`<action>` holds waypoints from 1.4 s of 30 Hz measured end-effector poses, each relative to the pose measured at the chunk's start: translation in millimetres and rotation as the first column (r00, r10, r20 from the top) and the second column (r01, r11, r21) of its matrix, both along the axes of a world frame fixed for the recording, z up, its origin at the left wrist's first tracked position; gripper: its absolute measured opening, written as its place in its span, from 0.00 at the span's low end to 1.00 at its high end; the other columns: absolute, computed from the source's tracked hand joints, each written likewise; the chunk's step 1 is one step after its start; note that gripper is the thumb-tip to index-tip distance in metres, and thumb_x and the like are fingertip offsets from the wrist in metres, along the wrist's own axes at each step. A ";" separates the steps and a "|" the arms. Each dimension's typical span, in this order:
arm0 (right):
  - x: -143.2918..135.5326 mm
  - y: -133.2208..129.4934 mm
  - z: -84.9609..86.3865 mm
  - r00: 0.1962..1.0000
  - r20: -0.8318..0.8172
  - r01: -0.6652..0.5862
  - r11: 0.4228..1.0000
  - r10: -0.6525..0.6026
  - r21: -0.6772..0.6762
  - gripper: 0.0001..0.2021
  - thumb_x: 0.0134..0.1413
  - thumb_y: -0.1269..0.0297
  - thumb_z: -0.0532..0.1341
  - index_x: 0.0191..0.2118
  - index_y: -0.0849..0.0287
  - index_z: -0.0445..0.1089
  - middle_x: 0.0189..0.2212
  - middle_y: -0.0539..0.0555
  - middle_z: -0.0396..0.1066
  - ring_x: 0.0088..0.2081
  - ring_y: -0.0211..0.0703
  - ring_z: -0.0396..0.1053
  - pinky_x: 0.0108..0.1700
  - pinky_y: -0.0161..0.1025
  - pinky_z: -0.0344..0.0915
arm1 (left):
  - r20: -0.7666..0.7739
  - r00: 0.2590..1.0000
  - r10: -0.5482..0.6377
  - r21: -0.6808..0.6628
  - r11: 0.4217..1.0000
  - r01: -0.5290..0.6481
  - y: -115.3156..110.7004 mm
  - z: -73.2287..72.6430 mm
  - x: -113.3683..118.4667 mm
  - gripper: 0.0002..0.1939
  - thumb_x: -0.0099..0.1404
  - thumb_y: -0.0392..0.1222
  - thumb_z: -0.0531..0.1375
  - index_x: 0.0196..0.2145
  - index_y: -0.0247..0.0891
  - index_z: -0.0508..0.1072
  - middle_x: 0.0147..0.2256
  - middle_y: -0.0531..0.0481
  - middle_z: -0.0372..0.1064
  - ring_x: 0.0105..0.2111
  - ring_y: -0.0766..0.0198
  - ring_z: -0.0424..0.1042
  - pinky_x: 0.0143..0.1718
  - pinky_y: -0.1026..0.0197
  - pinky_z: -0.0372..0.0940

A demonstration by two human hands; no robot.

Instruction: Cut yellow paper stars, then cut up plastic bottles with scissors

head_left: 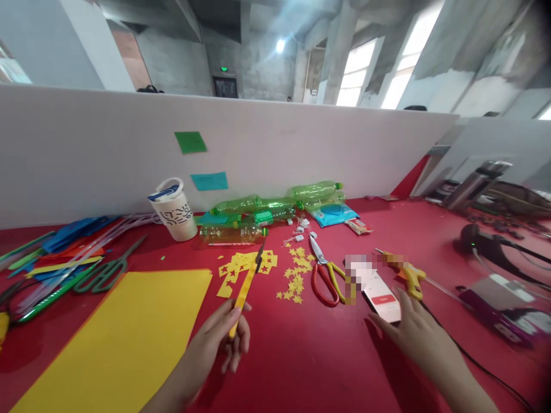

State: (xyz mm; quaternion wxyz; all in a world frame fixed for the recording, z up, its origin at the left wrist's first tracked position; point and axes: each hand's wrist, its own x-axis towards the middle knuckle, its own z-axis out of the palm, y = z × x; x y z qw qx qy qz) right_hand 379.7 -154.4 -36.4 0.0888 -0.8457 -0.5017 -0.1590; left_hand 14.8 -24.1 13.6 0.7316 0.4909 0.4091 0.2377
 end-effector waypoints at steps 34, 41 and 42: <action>-65.5 77.9 36.8 0.810 -0.548 -0.268 0.963 0.208 -0.031 0.09 0.56 0.66 0.53 0.42 0.61 0.64 0.39 0.62 0.66 0.40 0.52 0.65 0.35 0.40 0.56 | 0.072 0.997 0.028 -0.132 0.991 -0.019 -22.7 -8.5 27.4 0.16 0.63 0.54 0.50 0.39 0.38 0.62 0.19 0.53 0.67 0.12 0.72 0.60 0.13 0.70 0.47; -159.7 89.5 61.0 -0.508 -0.824 -0.370 0.799 0.252 0.473 0.13 0.59 0.59 0.53 0.47 0.60 0.62 0.35 0.54 0.71 0.37 0.40 0.70 0.42 0.37 0.64 | 0.247 0.969 -0.014 -0.280 0.956 0.086 -31.4 2.1 59.3 0.20 0.64 0.53 0.47 0.28 0.34 0.66 0.15 0.53 0.62 0.09 0.75 0.56 0.12 0.70 0.43; -167.0 91.1 59.3 -0.601 -0.762 -0.273 0.834 0.241 0.480 0.12 0.59 0.59 0.53 0.45 0.61 0.63 0.33 0.54 0.71 0.35 0.39 0.70 0.40 0.36 0.64 | 0.264 0.964 -0.025 -0.291 0.951 0.105 -31.8 2.5 61.4 0.22 0.65 0.53 0.46 0.24 0.33 0.65 0.15 0.52 0.61 0.09 0.76 0.55 0.12 0.71 0.44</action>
